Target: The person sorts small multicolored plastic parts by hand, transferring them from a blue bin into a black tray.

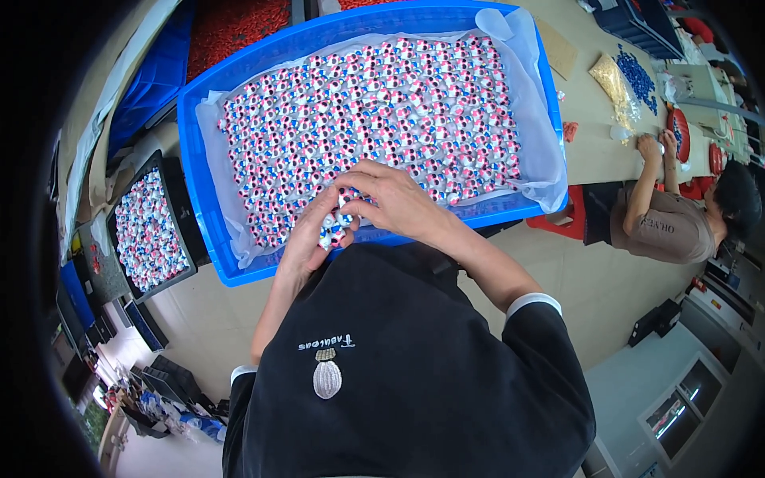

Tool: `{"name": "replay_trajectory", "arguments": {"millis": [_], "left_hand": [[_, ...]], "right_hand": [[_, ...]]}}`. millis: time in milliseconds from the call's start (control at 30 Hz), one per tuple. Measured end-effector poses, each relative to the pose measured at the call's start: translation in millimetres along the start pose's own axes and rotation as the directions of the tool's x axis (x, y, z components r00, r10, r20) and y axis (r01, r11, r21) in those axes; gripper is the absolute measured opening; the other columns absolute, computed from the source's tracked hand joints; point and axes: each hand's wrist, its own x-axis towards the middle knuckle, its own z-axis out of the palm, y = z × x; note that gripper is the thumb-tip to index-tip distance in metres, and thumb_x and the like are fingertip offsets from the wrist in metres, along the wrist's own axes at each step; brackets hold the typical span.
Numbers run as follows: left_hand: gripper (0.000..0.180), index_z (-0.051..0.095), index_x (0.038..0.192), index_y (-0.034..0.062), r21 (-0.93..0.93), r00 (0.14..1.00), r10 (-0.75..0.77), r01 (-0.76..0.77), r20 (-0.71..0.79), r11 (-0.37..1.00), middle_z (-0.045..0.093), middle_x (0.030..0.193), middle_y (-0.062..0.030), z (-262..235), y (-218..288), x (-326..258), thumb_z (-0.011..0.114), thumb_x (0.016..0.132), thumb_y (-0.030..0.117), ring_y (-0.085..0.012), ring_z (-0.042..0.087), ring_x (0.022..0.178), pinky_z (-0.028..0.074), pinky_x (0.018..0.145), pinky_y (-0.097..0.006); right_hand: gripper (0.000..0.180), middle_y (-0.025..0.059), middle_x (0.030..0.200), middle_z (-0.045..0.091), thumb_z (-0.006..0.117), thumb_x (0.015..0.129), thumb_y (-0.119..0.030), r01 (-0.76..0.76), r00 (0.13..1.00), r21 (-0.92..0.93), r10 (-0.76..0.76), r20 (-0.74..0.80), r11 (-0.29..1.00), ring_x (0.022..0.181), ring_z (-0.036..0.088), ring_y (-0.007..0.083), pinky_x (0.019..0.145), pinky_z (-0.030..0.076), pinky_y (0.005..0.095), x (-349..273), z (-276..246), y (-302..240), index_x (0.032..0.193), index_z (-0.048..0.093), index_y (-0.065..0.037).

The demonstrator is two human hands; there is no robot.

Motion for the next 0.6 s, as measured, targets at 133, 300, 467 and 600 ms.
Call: {"name": "replay_trajectory", "arguments": {"millis": [133,300,467,600], "left_hand": [[0.029,0.053,0.1,0.0045,0.038,1.0,0.003,-0.004,0.031,0.999,0.058,0.075,-0.0046,-1.0,-0.3,1.0,0.047,0.095,0.032,-0.0108,0.058,0.061,0.042,0.042,-0.021],[0.027,0.052,0.102,0.0056,0.035,1.0,0.003,-0.004,0.011,0.999,0.058,0.079,-0.0043,-1.8,1.3,2.6,0.049,0.095,0.031,-0.0106,0.058,0.065,0.041,0.043,-0.021],[0.025,0.052,0.106,0.0067,0.184,0.998,-0.005,0.018,-0.067,0.983,0.059,0.083,-0.0041,-4.1,-2.7,-2.5,0.052,0.094,0.029,-0.0101,0.057,0.068,0.04,0.046,-0.021],[0.03,0.052,0.11,0.0058,0.045,1.0,-0.002,0.003,-0.026,0.999,0.059,0.084,-0.0047,-4.0,-2.8,-1.0,0.049,0.094,0.031,-0.0116,0.058,0.068,0.041,0.046,-0.022]], "right_hand": [[0.032,0.0099,0.097,0.059,0.069,0.078,-0.016,-0.065,0.997,-0.002,0.065,-0.039,0.998,0.084,0.06,0.0243,0.07,0.048,0.0317,-1.0,3.3,2.0,0.106,0.061,-0.003],[0.035,0.0102,0.099,0.058,0.068,0.079,-0.018,-0.11,0.994,0.045,0.11,-0.005,0.993,0.085,0.06,0.0259,0.071,0.048,0.0327,0.0,0.5,2.5,0.109,0.06,-0.004],[0.032,0.0116,0.103,0.057,0.065,0.081,-0.019,-0.055,0.992,-0.007,0.055,0.114,0.998,0.093,0.057,0.0287,0.078,0.047,0.0359,0.3,-6.2,0.6,0.109,0.06,-0.004],[0.03,0.0117,0.102,0.059,0.063,0.081,-0.015,-0.054,0.992,-0.023,0.056,0.109,0.998,0.087,0.059,0.0272,0.076,0.047,0.0353,3.2,-7.8,7.1,0.11,0.06,-0.005]]}}
